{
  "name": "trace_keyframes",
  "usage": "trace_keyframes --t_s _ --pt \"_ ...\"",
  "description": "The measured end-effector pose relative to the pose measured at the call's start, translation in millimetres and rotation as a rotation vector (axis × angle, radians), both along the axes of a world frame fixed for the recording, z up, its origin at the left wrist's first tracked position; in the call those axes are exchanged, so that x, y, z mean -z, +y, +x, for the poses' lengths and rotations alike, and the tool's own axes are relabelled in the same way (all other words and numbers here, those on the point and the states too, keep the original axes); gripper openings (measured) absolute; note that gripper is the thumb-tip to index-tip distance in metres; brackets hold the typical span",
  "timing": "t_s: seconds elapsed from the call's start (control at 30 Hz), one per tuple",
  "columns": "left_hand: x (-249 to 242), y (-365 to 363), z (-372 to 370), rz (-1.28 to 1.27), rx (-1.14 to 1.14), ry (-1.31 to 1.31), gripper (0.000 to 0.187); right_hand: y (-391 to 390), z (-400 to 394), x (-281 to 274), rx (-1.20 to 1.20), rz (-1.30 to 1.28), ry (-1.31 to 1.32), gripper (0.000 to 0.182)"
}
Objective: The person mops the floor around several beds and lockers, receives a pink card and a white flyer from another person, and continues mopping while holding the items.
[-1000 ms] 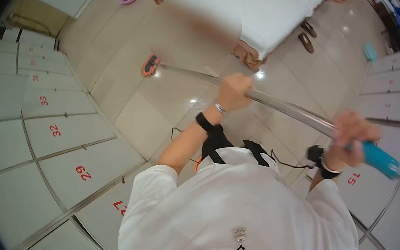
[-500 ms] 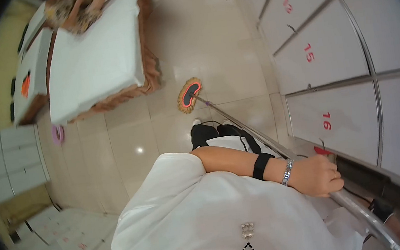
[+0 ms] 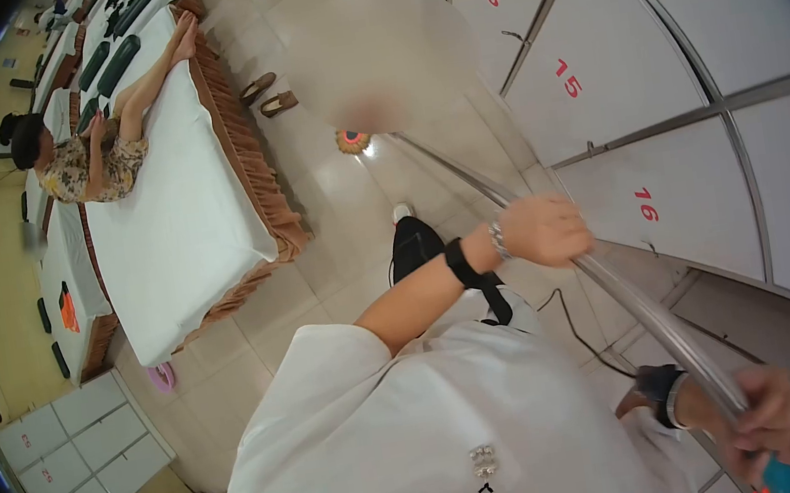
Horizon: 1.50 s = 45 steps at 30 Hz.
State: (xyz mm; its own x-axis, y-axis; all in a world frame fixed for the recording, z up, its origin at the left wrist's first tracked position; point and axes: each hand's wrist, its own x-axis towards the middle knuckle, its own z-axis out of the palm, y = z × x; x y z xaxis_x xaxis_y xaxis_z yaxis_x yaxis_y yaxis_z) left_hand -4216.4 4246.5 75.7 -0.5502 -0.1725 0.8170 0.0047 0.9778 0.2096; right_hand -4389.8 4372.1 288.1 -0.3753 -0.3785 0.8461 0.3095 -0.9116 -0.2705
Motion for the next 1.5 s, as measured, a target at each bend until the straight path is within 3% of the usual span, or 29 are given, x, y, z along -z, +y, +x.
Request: trace_keyframes --t_s 0.03,0.1,0.17,0.27,0.33,0.37,0.4,0.47,0.57,0.6,0.63,0.67,0.7,0.73,0.83,0.97,1.03,1.23,1.3,1.43,1.5 --pt "11.9 -17.4 21.9 -0.024 -0.046 -0.05 0.028 -14.0 20.9 18.6 -0.004 -0.02 0.012 0.007" --pt "55.8 -48.2 79.5 0.12 -0.156 -0.104 0.027 -36.6 81.8 64.2 0.221 0.116 0.187 0.014" --pt "84.4 -90.6 133.0 0.207 -0.268 -0.103 0.024 -71.5 134.1 92.5 0.158 0.157 0.296 0.019" --pt "102.2 -152.6 199.3 0.335 -0.385 -0.119 0.023 -143.4 194.1 118.2 -0.148 0.153 0.488 0.018" --pt "108.1 -183.3 222.0 0.374 -0.548 0.226 0.024 -180.8 218.4 123.8 -0.27 0.151 0.545 0.019" --pt "105.9 -194.1 226.4 0.386 -0.544 0.231 0.024 -193.9 227.3 121.1 -0.25 0.175 0.632 0.019" --pt "105.1 -199.4 228.9 0.392 -0.526 0.25 0.025 -199.6 234.1 119.7 -0.234 0.211 0.72 0.018" --pt "102.1 -213.0 224.3 0.392 -0.435 0.233 0.025 -201.6 225.8 121.5 -0.058 0.255 0.603 0.015" --pt "79.2 -204.2 177.2 0.393 -0.282 0.227 0.024 -183.9 177.0 85.7 0.001 0.36 0.416 0.016" --pt "64.5 -191.7 155.3 0.397 -0.252 0.281 0.025 -161.5 161.2 76.5 0.319 0.392 0.158 0.013" --pt "48.8 -175.1 135.8 0.421 -0.242 0.289 0.024 -126.1 96.7 55.8 0.15 0.379 0.4 0.017" --pt "27.9 -156.4 121.9 0.446 -0.195 0.22 0.023 -115.7 80.3 26.2 0.024 0.263 0.503 0.024" --pt "2.5 -131.1 115.8 0.511 -0.136 0.17 0.019 -56.6 33.7 4.7 0.254 0.29 0.368 0.02" --pt "-11.2 -110.9 102.7 0.423 -0.077 0.2 0.012 -59.1 48.9 -16.5 0.262 0.287 0.372 0.02" --pt "-48.3 -67.1 102.8 0.39 0.234 0.168 0.011 -87.5 151.7 -72.0 -0.028 -0.08 0.388 0.013" --pt "-36.2 -65.9 99.8 0.442 0.316 0.212 0.012 -81.7 153.1 -57.1 -0.023 -0.072 0.403 0.008" --pt "-27.8 -86.5 99.9 0.471 0.343 0.111 0.012 -95.8 148.8 -44.0 0.114 -0.035 0.298 0.01" --pt "2.8 -169.0 101.0 0.431 0.168 0.144 0.015 -161.2 112.5 -6.8 0.044 -0.024 0.477 0.019" --pt "15.4 -203.6 102.8 0.426 0.116 0.088 0.017 -194.5 109.9 10.8 0.097 -0.042 0.142 0.007" --pt "37.8 -273.2 109.4 0.389 -0.043 -0.076 0.018 -271.6 129.4 39.0 0.163 -0.033 0.084 0.005" --pt "47.2 -305.1 113.8 0.399 -0.077 -0.006 0.018 -302.4 129.8 49.7 0.174 0.039 0.112 0.007"
